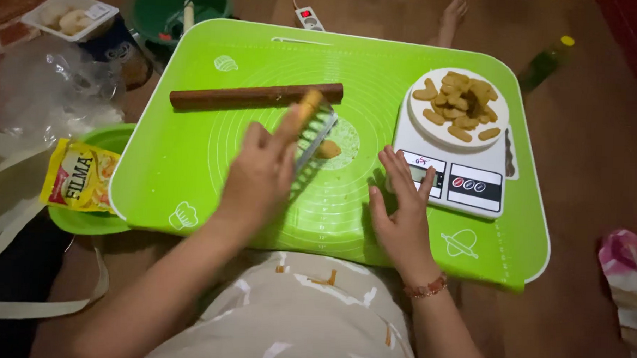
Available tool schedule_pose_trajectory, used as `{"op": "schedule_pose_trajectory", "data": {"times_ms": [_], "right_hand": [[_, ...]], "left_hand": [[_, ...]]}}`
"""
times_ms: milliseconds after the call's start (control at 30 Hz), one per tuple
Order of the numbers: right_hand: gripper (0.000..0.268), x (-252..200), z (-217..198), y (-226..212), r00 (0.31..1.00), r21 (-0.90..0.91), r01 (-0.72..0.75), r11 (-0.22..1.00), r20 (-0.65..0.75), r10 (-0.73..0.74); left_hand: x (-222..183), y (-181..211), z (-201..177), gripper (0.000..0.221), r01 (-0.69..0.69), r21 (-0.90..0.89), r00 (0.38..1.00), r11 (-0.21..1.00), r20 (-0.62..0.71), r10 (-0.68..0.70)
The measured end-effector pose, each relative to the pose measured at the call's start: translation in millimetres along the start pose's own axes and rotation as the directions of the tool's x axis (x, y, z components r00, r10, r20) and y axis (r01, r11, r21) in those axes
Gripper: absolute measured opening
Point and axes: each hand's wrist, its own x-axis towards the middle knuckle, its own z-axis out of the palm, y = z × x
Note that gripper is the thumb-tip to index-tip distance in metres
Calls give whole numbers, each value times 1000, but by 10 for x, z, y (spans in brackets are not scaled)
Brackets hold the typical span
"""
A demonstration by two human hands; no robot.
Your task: Cutting, shaping, and weighing small pieces of dough on a digital scale.
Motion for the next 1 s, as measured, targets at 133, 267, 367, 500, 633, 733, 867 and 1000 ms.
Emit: {"op": "schedule_pose_trajectory", "data": {"times_ms": [133,267,367,500,633,733,867,1000], "right_hand": [[50,5,-27,-83,1000,10,10,1000,-17,-10],[40,175,-21,-154,1000,-85,8,996,4,-8],[27,363,20,-149,999,-143,-6,990,46,13],[30,712,138,-196,980,-236,84,968,193,-38],[34,845,269,-283,960,-324,74,943,280,21],[27,762,367,-250,975,-423,118,898,220,-24],[23,700,480,-284,949,-401,304,864,205,-239],[20,702,526,-233,931,-502,362,785,241,-275]], "left_hand": [[155,-272,-358,51,26,71,997,997,-78,-20],[177,-705,-440,53,-27,124,1000,992,7,27],[164,-722,-446,51,-68,351,997,934,44,56],[215,-537,-241,50,-209,295,961,933,-115,251],[310,-560,201,40,-313,-56,942,948,105,318],[408,-618,346,33,-227,-127,936,965,243,253],[422,-654,426,33,-146,-180,948,973,257,189],[427,-684,486,28,-66,-278,948,958,283,148]]}}
